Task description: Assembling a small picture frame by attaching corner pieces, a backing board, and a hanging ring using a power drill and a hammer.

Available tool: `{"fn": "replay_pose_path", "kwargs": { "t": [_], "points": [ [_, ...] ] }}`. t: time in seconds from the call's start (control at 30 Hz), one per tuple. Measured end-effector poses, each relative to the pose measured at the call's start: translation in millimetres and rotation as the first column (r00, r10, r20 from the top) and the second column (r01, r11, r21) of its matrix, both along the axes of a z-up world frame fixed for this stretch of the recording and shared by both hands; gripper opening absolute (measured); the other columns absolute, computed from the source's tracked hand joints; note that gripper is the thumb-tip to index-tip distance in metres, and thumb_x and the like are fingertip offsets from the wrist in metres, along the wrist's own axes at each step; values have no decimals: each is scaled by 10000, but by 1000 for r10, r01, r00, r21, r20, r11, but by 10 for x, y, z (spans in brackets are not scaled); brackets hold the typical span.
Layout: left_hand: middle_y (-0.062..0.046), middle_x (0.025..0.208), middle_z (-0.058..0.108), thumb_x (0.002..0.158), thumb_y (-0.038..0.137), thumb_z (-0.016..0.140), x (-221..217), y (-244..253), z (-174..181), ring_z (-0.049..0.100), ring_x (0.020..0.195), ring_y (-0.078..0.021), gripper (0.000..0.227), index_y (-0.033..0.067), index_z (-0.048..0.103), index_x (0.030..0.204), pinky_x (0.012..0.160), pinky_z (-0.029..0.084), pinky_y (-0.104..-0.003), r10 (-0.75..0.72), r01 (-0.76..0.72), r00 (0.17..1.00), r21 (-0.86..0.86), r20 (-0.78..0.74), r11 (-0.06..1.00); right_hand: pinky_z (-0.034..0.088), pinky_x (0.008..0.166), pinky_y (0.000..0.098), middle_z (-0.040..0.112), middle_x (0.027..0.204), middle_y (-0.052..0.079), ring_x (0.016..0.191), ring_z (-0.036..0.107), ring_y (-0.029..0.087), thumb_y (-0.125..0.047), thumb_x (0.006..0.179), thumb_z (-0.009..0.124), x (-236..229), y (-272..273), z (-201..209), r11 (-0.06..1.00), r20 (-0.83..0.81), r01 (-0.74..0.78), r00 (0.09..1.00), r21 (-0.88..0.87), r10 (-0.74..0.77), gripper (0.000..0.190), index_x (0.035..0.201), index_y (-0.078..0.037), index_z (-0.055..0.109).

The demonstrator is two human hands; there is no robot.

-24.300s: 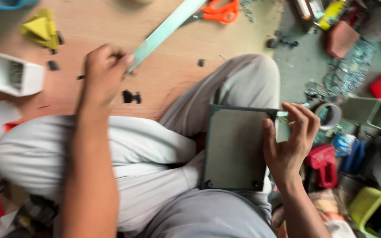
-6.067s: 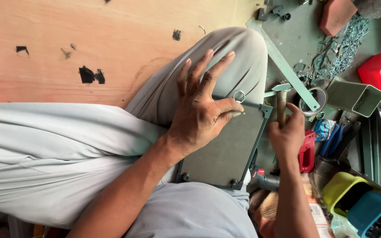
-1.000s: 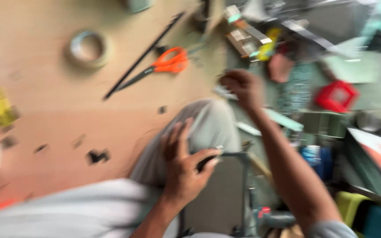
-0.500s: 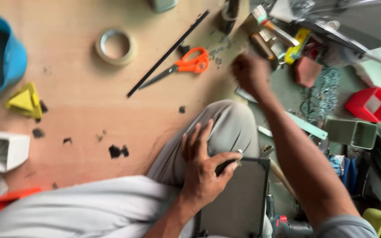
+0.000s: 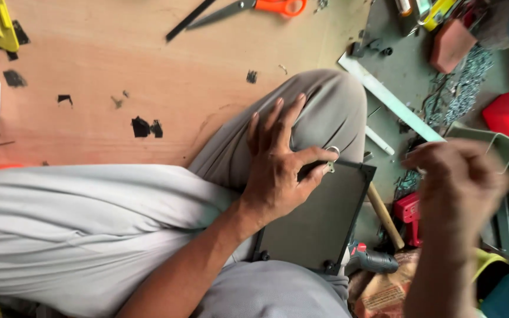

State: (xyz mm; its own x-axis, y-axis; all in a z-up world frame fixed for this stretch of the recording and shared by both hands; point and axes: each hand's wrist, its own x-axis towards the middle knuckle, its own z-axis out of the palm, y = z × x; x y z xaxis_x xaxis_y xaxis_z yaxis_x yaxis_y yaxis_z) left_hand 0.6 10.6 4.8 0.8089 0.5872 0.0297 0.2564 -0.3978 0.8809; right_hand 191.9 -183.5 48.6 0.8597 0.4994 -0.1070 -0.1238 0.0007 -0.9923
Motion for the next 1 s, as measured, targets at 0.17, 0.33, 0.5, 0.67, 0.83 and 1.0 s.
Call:
{"fn": "replay_pose_path", "kwargs": {
  "t": [0.17,0.33,0.5,0.67,0.83,1.0],
  "points": [
    [-151,1674,252,799,234,871,0,7,45,216,1561,-439,280,300,792,1059,1272,123,-669,-4,4,1000,6,-10,1000,630,866,301,730,995,125,893,742,160,105,1012,678,-660,330,55,958,51,-172,981,-231,188,90,1064,35,658],
    [-151,1670,246,813,241,870,4,-12,25,204,1561,-435,270,307,794,1063,1276,117,-672,0,0,1000,35,-15,999,616,836,262,723,981,86,897,733,128,71,971,718,-661,298,19,883,76,-258,948,-391,310,107,1057,34,668],
    [-157,1672,248,816,238,871,11,-10,30,202,1563,-434,261,302,796,1058,1279,115,-673,-8,10,1000,42,-26,999,563,719,235,725,946,55,815,695,99,23,936,775,-662,439,67,789,248,-248,860,-562,446,103,1021,1,722],
    [-163,1670,247,815,242,874,14,-36,20,198,1562,-437,261,311,806,1057,1274,122,-669,10,-8,1000,51,-28,999,531,684,262,700,928,64,787,677,124,-20,851,836,-697,481,45,727,442,-165,698,-666,563,202,1032,-58,754],
    [-164,1673,244,817,251,873,13,-31,7,199,1563,-436,254,303,802,1055,1278,120,-670,11,-10,1000,51,-26,999,531,675,269,701,931,70,780,681,139,-24,855,850,-723,514,7,721,476,-135,666,-679,574,213,1045,-68,763],
    [-163,1669,243,827,255,870,23,-40,-6,201,1562,-436,242,315,809,1053,1273,112,-678,13,-11,1000,56,-26,998,542,670,265,701,932,70,770,688,137,-27,880,857,-752,485,-31,740,529,-106,632,-665,566,199,1050,-69,762]
  ]
}}
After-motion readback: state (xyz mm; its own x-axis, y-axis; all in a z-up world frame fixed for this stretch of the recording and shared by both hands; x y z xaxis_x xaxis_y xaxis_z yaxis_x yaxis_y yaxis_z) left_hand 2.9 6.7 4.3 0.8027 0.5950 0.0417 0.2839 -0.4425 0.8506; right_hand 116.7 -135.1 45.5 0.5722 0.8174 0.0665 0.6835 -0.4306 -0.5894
